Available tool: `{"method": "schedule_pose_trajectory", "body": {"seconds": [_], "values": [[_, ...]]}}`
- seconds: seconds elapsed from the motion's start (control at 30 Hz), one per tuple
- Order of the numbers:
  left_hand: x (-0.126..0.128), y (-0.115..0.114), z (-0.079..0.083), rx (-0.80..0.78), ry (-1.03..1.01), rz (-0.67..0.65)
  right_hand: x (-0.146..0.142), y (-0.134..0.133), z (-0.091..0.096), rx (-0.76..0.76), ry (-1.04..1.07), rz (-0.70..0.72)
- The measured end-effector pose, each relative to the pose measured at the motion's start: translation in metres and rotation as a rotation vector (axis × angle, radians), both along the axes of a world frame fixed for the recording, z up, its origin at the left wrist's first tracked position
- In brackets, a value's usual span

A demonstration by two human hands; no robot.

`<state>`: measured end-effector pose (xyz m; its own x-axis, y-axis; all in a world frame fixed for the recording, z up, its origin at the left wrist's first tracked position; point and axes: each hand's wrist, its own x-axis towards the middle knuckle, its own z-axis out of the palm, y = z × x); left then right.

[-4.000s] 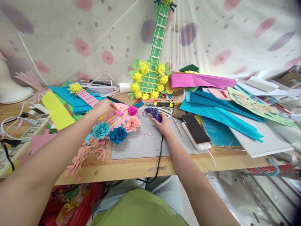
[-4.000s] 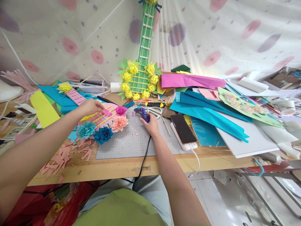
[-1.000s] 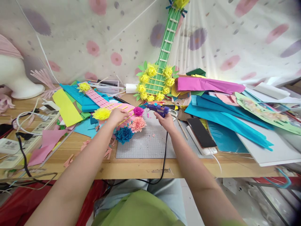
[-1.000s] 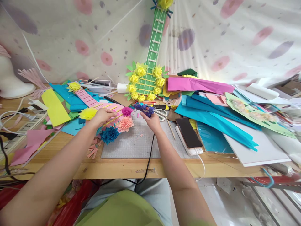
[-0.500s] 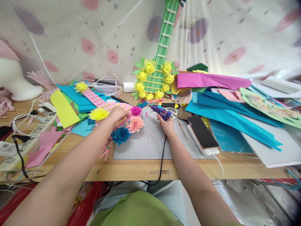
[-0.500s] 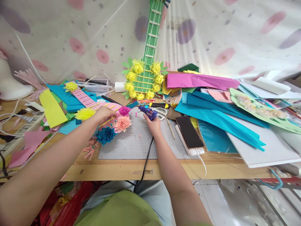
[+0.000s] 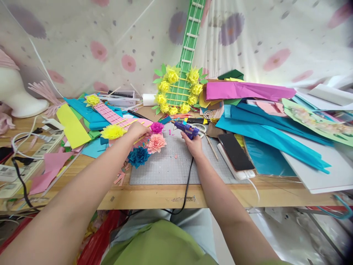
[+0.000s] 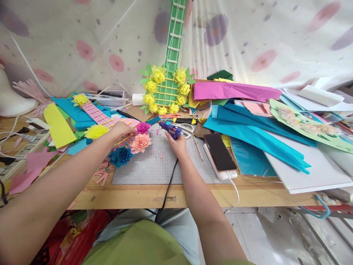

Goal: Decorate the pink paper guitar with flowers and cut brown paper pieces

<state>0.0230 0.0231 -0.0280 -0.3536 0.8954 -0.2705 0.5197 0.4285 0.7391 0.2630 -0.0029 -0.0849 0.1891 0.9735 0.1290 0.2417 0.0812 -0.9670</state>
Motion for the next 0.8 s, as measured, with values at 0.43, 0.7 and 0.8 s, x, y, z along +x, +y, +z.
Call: {"method": "schedule_pose_trajectory", "body": {"seconds": [0.43,0.7,0.8], "values": [[0.011,-0.002,0.009,-0.158,-0.025,0.036,0.0,-0.002,0.001,-0.019,0.035,0.005],[0.017,-0.007,0.017,-0.181,-0.162,0.04,0.001,-0.002,0.002,-0.019,0.019,-0.005],[0.019,-0.009,0.02,-0.166,-0.28,0.051,0.001,-0.001,0.001,-0.012,0.027,-0.002]]}}
